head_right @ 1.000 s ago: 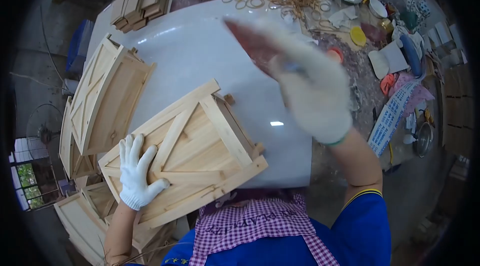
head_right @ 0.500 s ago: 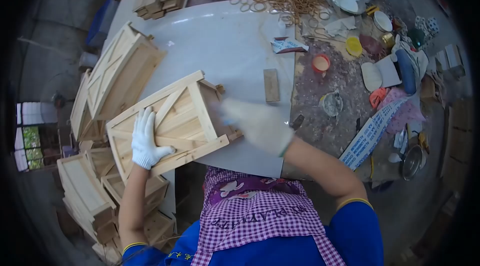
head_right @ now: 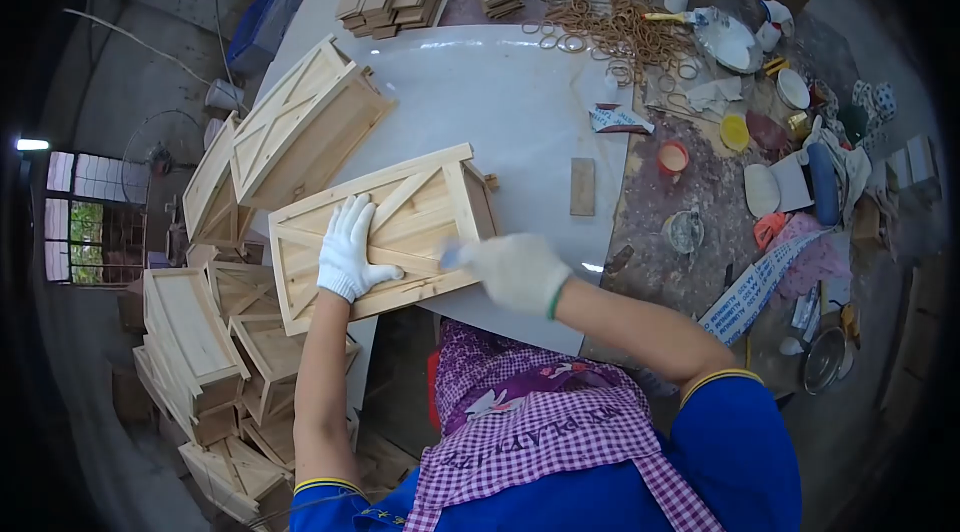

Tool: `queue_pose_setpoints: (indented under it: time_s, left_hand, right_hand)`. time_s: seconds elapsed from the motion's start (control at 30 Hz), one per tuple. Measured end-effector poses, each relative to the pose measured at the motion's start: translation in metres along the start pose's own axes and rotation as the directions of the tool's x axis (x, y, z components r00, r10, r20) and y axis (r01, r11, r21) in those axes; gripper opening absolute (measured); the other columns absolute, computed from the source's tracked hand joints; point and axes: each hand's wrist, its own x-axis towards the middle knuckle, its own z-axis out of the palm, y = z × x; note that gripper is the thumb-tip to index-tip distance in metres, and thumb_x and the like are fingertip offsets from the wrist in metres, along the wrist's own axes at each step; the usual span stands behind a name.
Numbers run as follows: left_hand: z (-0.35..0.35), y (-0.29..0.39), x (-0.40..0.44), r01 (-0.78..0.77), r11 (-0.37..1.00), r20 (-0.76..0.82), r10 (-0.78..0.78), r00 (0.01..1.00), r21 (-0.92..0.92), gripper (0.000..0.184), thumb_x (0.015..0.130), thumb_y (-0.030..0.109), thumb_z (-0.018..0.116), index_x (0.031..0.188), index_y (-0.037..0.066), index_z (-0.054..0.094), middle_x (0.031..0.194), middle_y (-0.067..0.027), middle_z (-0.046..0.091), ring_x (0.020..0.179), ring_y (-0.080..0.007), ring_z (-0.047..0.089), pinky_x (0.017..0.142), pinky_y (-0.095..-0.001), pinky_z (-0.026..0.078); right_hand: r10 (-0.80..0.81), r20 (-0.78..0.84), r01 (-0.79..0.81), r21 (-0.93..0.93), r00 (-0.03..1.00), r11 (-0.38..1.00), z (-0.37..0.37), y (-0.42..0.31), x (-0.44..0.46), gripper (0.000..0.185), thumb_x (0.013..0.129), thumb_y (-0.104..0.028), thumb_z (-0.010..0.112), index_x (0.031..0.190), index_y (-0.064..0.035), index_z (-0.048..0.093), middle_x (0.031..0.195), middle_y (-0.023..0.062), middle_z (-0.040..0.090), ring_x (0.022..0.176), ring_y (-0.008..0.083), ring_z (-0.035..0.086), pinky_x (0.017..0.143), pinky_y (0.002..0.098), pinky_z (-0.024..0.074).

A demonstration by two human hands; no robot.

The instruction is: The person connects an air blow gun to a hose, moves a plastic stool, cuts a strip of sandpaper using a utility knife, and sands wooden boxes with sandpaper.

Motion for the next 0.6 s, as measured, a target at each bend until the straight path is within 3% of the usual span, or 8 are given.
queue_pose_setpoints:
  time_s: [0.07,0.1,0.13,0.2,0.3,0.37,0.5,0.6]
  left_hand:
    - [-0.001,-0.001,0.002,-0.005,1.000,-0.001,0.005,1.000,-0.010,0.125,0.048,0.067,0.087,0.145,-0.001,0.047,0.153,-0.0231,0.046,0.146,-0.0407,0.037,0.125,-0.0524,0.024]
    - [-0.002,-0.001,0.002,0.001,1.000,0.013,-0.001,1.000,-0.005,0.126,0.049,0.068,0.087,0.145,-0.001,0.046,0.153,-0.0229,0.046,0.146,-0.0401,0.037,0.125,-0.0520,0.023]
    - [-0.002,-0.001,0.000,0.004,1.000,0.031,-0.004,1.000,-0.002,0.126,0.049,0.070,0.086,0.146,-0.002,0.046,0.153,-0.0227,0.046,0.147,-0.0395,0.036,0.126,-0.0516,0.022]
    - [-0.002,-0.005,0.001,-0.009,1.000,0.001,0.009,1.000,-0.019,0.125,0.049,0.069,0.086,0.144,-0.001,0.047,0.152,-0.0227,0.046,0.146,-0.0406,0.037,0.125,-0.0525,0.024]
    - [-0.010,-0.004,0.001,-0.004,0.999,-0.002,0.004,1.000,-0.041,0.123,0.049,0.070,0.086,0.142,-0.001,0.048,0.151,-0.0228,0.048,0.145,-0.0417,0.038,0.124,-0.0535,0.025]
    - [-0.009,-0.007,0.000,-0.003,1.000,0.048,0.004,0.999,-0.030,0.125,0.054,0.076,0.081,0.144,-0.004,0.048,0.154,-0.0216,0.045,0.149,-0.0383,0.034,0.125,-0.0521,0.021]
    - [-0.011,-0.010,-0.001,-0.008,0.999,0.033,0.010,0.999,-0.048,0.124,0.055,0.076,0.080,0.144,-0.004,0.048,0.153,-0.0217,0.045,0.147,-0.0392,0.035,0.124,-0.0532,0.022]
    - [-0.014,-0.011,0.001,-0.012,0.997,0.007,0.013,1.000,-0.077,0.126,0.050,0.078,0.080,0.141,-0.005,0.049,0.151,-0.0236,0.047,0.145,-0.0428,0.039,0.124,-0.0540,0.024]
  right_hand:
    - [-0.357,-0.206,0.408,0.327,0.911,0.852,-0.035,-0.052,-0.010,0.024,0.096,-0.018,0.053,0.117,-0.0126,0.065,0.090,0.0172,0.071,0.082,0.0342,0.072,0.074,0.0466,0.0574]
    - [-0.387,-0.317,0.448,0.149,0.866,0.881,-0.044,-0.067,-0.013,0.023,0.097,-0.019,0.052,0.114,-0.0107,0.065,0.093,0.0173,0.071,0.086,0.0352,0.071,0.076,0.0477,0.0571]
    - [-0.384,-0.311,0.443,0.145,0.869,0.885,-0.045,-0.061,-0.011,0.023,0.097,-0.019,0.052,0.114,-0.0107,0.065,0.093,0.0173,0.071,0.086,0.0352,0.071,0.076,0.0477,0.0571]
    - [0.262,-0.383,-0.168,0.263,0.886,0.950,-0.047,-0.026,0.002,0.024,0.097,-0.016,0.055,0.117,-0.0083,0.067,0.098,0.0202,0.068,0.098,0.0340,0.069,0.087,0.0420,0.0556]
    - [0.275,-0.125,-0.283,-0.044,0.953,0.958,0.018,0.052,0.030,0.030,0.099,-0.016,0.055,0.125,-0.0043,0.066,0.105,0.0231,0.068,0.101,0.0369,0.069,0.088,0.0444,0.0546]
    - [0.287,-0.297,-0.222,0.234,0.911,0.947,0.028,-0.010,0.029,0.036,0.100,-0.014,0.053,0.134,-0.0066,0.062,0.103,0.0228,0.068,0.097,0.0372,0.069,0.083,0.0461,0.0547]
    - [-0.104,-0.366,0.163,0.133,0.925,0.978,-0.008,-0.051,0.021,0.038,0.101,-0.014,0.051,0.137,-0.0076,0.060,0.095,0.0220,0.068,0.085,0.0397,0.068,0.078,0.0466,0.0544]
    - [0.525,-0.226,-0.556,-0.107,0.821,0.824,-0.037,0.002,0.054,0.034,0.100,-0.016,0.049,0.129,-0.0066,0.063,0.114,0.0250,0.068,0.095,0.0386,0.070,0.081,0.0464,0.0572]
